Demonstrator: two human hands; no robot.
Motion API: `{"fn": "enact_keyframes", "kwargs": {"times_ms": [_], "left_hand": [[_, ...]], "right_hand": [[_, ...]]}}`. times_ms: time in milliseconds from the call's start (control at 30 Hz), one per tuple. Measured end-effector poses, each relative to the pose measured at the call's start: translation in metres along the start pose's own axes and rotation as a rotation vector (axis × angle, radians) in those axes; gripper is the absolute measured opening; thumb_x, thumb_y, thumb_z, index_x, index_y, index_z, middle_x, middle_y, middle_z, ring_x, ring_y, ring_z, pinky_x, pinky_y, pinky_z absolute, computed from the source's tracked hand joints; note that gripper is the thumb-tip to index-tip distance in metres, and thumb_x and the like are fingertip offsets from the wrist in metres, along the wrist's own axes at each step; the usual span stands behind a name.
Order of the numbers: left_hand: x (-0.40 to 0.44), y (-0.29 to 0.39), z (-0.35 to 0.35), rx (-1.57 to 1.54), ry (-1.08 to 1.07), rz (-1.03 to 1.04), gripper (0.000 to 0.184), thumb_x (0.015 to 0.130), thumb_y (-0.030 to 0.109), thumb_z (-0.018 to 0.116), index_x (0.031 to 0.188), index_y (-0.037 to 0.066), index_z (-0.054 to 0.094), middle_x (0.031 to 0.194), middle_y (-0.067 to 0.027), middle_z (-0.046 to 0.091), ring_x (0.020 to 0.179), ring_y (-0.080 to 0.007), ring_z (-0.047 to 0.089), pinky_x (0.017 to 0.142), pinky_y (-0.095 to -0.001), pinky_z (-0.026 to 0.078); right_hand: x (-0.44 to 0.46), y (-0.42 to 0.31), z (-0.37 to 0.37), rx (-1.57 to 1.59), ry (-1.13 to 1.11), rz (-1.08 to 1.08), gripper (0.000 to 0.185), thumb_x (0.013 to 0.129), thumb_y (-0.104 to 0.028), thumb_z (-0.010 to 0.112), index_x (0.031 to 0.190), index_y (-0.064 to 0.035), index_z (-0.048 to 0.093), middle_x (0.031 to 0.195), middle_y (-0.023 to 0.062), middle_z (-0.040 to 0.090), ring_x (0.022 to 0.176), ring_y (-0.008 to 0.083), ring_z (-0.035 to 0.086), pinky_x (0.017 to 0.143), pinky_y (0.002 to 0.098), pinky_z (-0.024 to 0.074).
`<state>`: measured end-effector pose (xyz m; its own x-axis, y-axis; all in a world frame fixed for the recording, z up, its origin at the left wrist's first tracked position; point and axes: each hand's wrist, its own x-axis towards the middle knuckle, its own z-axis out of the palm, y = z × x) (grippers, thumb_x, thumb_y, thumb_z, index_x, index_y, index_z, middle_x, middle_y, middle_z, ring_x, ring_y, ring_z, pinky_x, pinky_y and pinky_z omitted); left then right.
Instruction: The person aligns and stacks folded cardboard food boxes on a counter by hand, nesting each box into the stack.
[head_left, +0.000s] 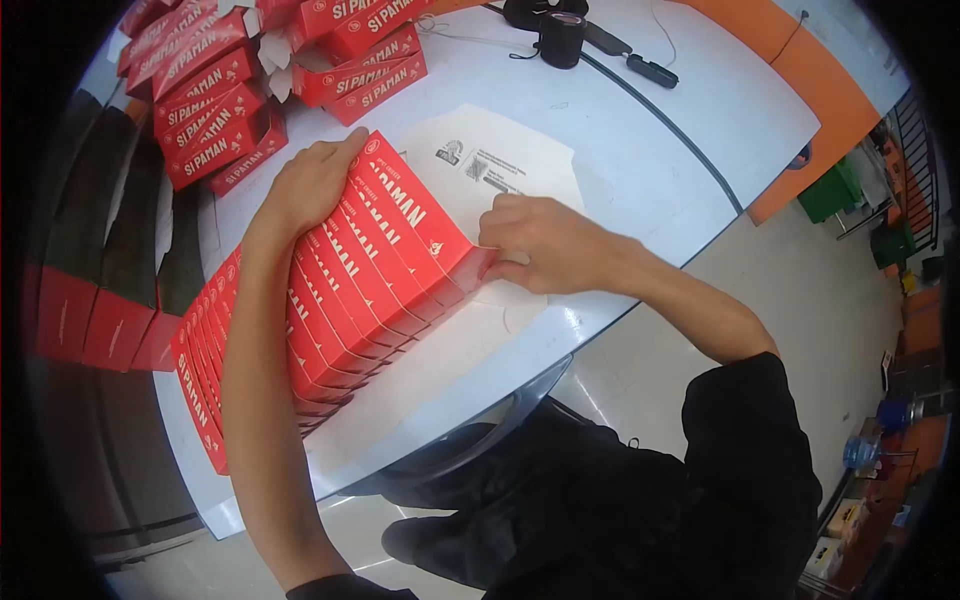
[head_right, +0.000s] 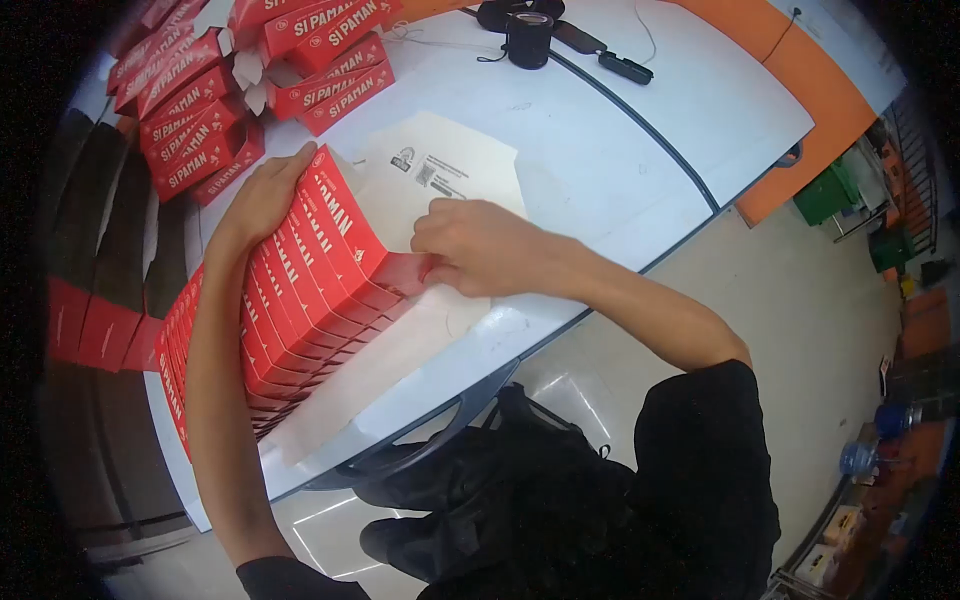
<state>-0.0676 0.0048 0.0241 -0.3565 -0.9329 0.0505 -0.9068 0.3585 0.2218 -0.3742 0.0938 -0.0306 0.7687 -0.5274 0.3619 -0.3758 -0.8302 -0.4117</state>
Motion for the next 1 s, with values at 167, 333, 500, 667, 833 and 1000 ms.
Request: {"fn": "enact_keyframes", "kwargs": {"times_ms": [167, 333, 500, 667, 833, 1000], "left_hand": [[0.007, -0.011, 0.009, 0.032, 0.008, 0.041, 0.050, 0.110, 0.036, 0.030, 0.153, 0.020, 0.050, 0.141, -0.0212, 0.061, 0.129, -0.0400, 0.058, 0.111, -0.0445, 0.043], [0.006, -0.005, 0.002, -0.050, -0.034, -0.022, 0.050, 0.110, 0.036, 0.030, 0.152, 0.019, 0.052, 0.142, -0.0218, 0.061, 0.130, -0.0398, 0.057, 0.111, -0.0435, 0.042], [0.003, -0.009, 0.006, -0.029, 0.023, 0.031, 0.052, 0.110, 0.041, 0.031, 0.150, 0.018, 0.055, 0.139, -0.0218, 0.063, 0.127, -0.0408, 0.059, 0.110, -0.0430, 0.043], [-0.004, 0.010, 0.002, -0.294, 0.097, 0.076, 0.052, 0.110, 0.045, 0.033, 0.149, 0.018, 0.056, 0.137, -0.0216, 0.065, 0.128, -0.0407, 0.060, 0.110, -0.0423, 0.043], [-0.011, 0.027, -0.010, -0.466, 0.010, 0.087, 0.051, 0.113, 0.042, 0.036, 0.148, 0.010, 0.054, 0.133, -0.0163, 0.066, 0.125, -0.0235, 0.061, 0.111, -0.0329, 0.040], [-0.011, 0.032, -0.013, -0.447, -0.018, 0.055, 0.048, 0.114, 0.042, 0.032, 0.127, 0.007, 0.063, 0.116, -0.0159, 0.070, 0.106, -0.0234, 0.067, 0.100, -0.0331, 0.046]], "right_hand": [[-0.012, -0.012, 0.029, 0.084, 0.147, 0.073, 0.016, 0.087, -0.009, 0.076, 0.095, -0.0009, 0.064, 0.091, 0.0116, 0.064, 0.088, 0.0318, 0.061, 0.078, 0.0420, 0.0520], [-0.015, -0.027, 0.047, 0.397, 0.004, 0.284, 0.018, 0.092, -0.002, 0.068, 0.110, 0.0008, 0.065, 0.102, 0.0159, 0.068, 0.093, 0.0324, 0.067, 0.080, 0.0414, 0.0542], [-0.014, -0.021, 0.043, 0.508, -0.010, 0.255, 0.013, 0.090, -0.002, 0.067, 0.099, 0.0042, 0.061, 0.091, 0.0203, 0.065, 0.081, 0.0381, 0.066, 0.073, 0.0441, 0.0518], [-0.012, -0.016, 0.039, 0.516, -0.107, 0.272, 0.026, 0.096, -0.003, 0.064, 0.122, 0.0004, 0.065, 0.111, 0.0186, 0.070, 0.102, 0.0342, 0.069, 0.087, 0.0425, 0.0547], [-0.019, -0.015, 0.052, 0.442, 0.024, 0.151, 0.014, 0.096, -0.006, 0.066, 0.100, 0.0038, 0.056, 0.094, 0.0196, 0.058, 0.086, 0.0376, 0.062, 0.076, 0.0450, 0.0487], [-0.021, -0.016, 0.052, 0.440, -0.002, 0.170, 0.017, 0.101, -0.009, 0.063, 0.099, 0.0037, 0.052, 0.093, 0.0193, 0.055, 0.087, 0.0397, 0.058, 0.076, 0.0467, 0.0461]]}}
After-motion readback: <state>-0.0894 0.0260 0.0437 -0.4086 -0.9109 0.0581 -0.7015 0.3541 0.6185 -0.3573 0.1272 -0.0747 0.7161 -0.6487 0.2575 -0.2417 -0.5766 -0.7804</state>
